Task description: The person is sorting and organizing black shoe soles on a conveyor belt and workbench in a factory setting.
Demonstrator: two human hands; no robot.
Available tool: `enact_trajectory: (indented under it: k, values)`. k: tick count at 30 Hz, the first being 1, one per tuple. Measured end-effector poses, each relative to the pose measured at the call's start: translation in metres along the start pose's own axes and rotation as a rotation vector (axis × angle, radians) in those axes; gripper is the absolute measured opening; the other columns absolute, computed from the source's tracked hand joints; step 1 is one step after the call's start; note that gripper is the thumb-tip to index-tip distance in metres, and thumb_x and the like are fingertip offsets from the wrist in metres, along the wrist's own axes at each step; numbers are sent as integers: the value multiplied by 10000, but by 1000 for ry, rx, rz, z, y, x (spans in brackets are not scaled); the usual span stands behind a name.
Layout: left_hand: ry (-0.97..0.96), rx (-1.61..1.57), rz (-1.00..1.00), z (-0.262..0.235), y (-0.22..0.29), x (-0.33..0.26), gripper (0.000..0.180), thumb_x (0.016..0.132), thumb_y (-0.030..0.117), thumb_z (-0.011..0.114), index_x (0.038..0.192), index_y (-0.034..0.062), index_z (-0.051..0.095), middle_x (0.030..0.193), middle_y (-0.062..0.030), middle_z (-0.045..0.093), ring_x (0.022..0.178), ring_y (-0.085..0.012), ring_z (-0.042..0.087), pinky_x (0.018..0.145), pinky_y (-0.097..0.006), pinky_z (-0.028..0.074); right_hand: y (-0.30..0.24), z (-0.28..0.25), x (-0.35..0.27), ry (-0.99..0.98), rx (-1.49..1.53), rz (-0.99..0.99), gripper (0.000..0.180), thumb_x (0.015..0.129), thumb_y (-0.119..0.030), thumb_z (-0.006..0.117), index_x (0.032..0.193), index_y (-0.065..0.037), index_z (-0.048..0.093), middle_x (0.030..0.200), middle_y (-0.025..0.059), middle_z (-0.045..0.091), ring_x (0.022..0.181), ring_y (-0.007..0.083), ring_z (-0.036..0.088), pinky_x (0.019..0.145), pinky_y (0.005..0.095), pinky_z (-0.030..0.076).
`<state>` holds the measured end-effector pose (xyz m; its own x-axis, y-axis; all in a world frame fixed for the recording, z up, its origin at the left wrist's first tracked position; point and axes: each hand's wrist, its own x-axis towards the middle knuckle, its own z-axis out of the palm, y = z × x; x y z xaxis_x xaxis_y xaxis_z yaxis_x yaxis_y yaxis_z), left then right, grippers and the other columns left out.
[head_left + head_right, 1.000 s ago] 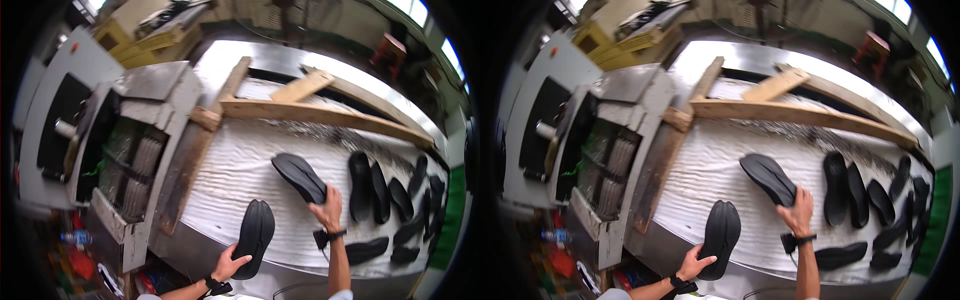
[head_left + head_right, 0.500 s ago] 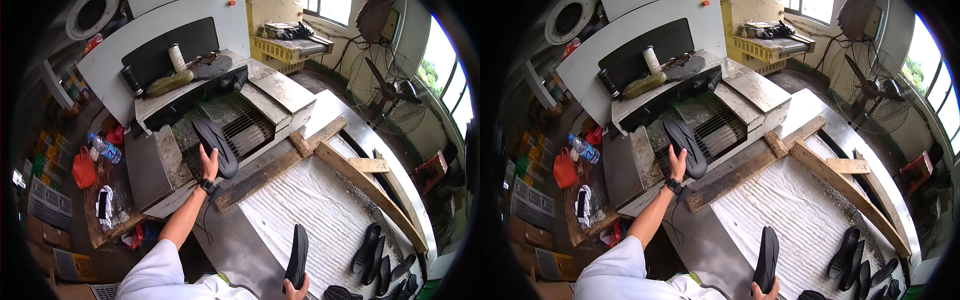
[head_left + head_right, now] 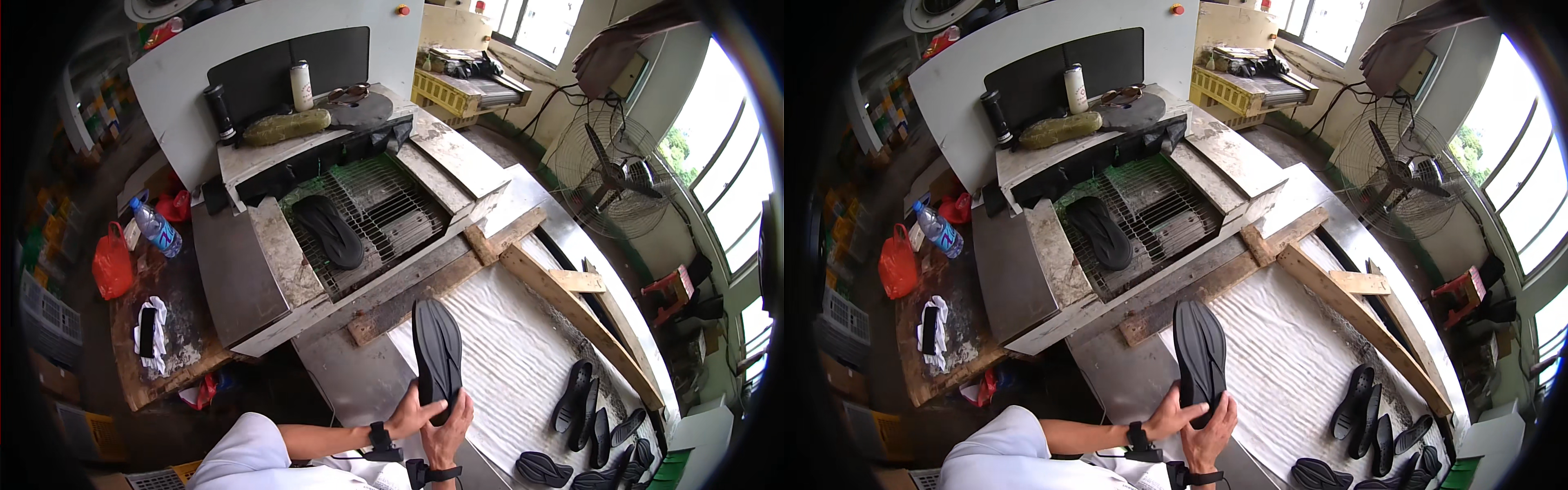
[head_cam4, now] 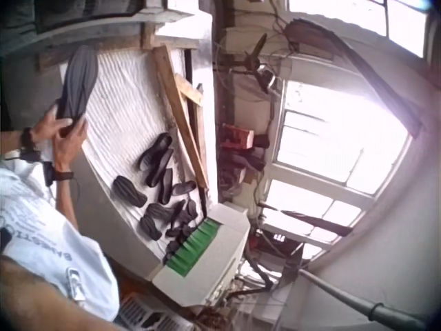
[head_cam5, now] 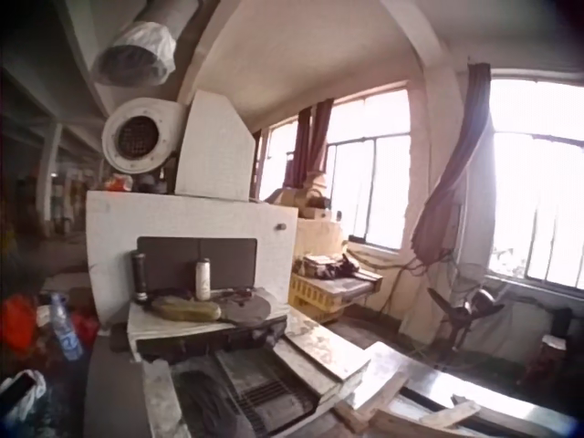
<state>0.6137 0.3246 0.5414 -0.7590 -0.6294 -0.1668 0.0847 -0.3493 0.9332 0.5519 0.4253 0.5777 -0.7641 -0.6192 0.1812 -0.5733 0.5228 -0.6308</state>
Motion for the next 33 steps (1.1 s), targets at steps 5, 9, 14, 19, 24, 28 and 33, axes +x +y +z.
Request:
enact_trajectory:
  k: [5,9,14,19,24,28,33]
  values:
    - [199,-168,78,-45,45,107,404,919,90,702,1269,-35,544,1147,-91,662,984,-143,637,882,-298,549,-9,-20,-27,-78,337,244,856,794,-252,859,1487,-52,399,1400,199,486,1094,282,643,855,412,550]
    - [452,51,258,-126,80,260,539,880,273,758,1232,-80,556,1215,-155,639,1047,-218,597,963,-358,475,28,-18,-68,-108,223,411,758,838,-309,813,1455,-49,459,1300,168,581,838,209,720,776,390,571]
    - [859,832,201,-325,98,348,640,780,360,799,1154,-126,616,1156,-330,656,1065,-476,642,943,-501,519,46,-35,-95,-160,160,502,682,885,-371,739,1427,-43,488,1308,172,583,833,227,729,792,389,562]
    - [426,820,606,-137,32,243,480,957,98,640,1398,-18,487,1410,-203,468,1298,-345,483,1101,-442,430,106,-86,-133,113,43,767,657,869,-307,749,1409,-31,496,1267,162,599,793,239,716,788,416,554]
    - [-117,635,195,-12,-31,74,312,919,4,602,1232,11,598,1256,-107,547,1176,-219,554,927,-325,512,199,-135,-128,176,-82,806,668,828,-240,754,1408,-53,479,1291,180,563,906,338,691,821,482,542]
    - [-498,645,-87,90,-69,-24,249,906,6,625,1155,13,646,1257,-125,542,1097,-230,601,860,-315,566,305,-193,-126,81,-389,733,769,739,-106,799,1414,-66,433,1295,173,496,1160,414,552,895,495,520]
    - [-666,685,-225,168,-137,-94,270,913,63,665,1177,11,648,1199,-111,595,1048,-205,643,842,-316,573,408,-234,-109,-338,-794,477,728,827,-89,667,1505,-163,412,1582,84,361,1489,377,260,1143,677,227]
